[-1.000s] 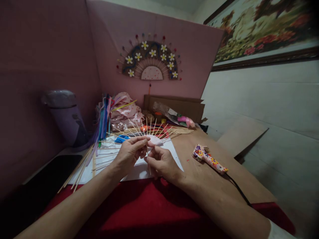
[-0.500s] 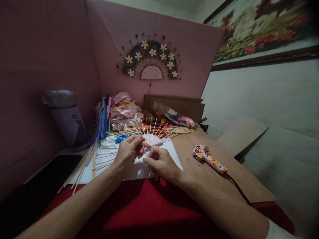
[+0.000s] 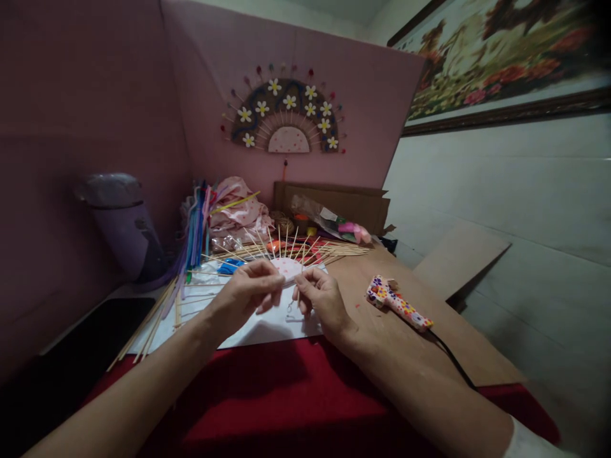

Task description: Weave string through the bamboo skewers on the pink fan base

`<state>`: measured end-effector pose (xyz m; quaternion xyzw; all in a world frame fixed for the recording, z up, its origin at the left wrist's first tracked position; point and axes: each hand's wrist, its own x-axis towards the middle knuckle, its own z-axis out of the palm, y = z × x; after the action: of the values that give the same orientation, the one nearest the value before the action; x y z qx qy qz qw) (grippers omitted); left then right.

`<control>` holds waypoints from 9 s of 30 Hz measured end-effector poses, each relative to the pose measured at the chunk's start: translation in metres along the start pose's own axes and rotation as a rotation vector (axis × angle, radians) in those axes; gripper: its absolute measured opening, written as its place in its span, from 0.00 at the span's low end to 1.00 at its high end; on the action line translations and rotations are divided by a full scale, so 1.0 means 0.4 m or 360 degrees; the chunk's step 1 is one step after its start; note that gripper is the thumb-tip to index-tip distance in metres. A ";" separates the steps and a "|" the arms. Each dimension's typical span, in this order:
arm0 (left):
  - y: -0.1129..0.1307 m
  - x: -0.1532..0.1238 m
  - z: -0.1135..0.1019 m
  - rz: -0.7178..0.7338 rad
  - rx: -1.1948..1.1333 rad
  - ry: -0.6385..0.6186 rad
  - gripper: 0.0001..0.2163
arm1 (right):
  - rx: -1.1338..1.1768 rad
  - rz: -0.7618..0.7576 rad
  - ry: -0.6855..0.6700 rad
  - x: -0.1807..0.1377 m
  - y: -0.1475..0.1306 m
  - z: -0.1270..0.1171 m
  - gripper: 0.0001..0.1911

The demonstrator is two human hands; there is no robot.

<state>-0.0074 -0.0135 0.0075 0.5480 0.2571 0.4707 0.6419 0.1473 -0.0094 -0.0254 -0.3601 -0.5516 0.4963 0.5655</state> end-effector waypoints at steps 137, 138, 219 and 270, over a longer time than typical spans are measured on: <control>0.002 0.029 -0.066 0.0198 -0.0243 0.0928 0.04 | 0.0036 0.0269 -0.0411 -0.013 -0.004 0.002 0.14; 0.002 0.028 -0.067 0.0176 -0.0223 0.0926 0.04 | 0.0048 0.0246 -0.0328 -0.010 -0.003 0.000 0.15; 0.003 0.038 -0.098 -0.0446 0.2726 0.0630 0.11 | -0.0974 -0.0298 0.0084 -0.010 0.006 -0.011 0.14; 0.012 0.031 -0.066 0.1317 0.2658 0.0982 0.21 | -0.0322 0.0166 0.0651 0.050 0.017 -0.055 0.08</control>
<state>-0.0258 0.0096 0.0072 0.7256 0.4514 0.4478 -0.2631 0.1656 0.0144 -0.0295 -0.5361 -0.4530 0.3838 0.6001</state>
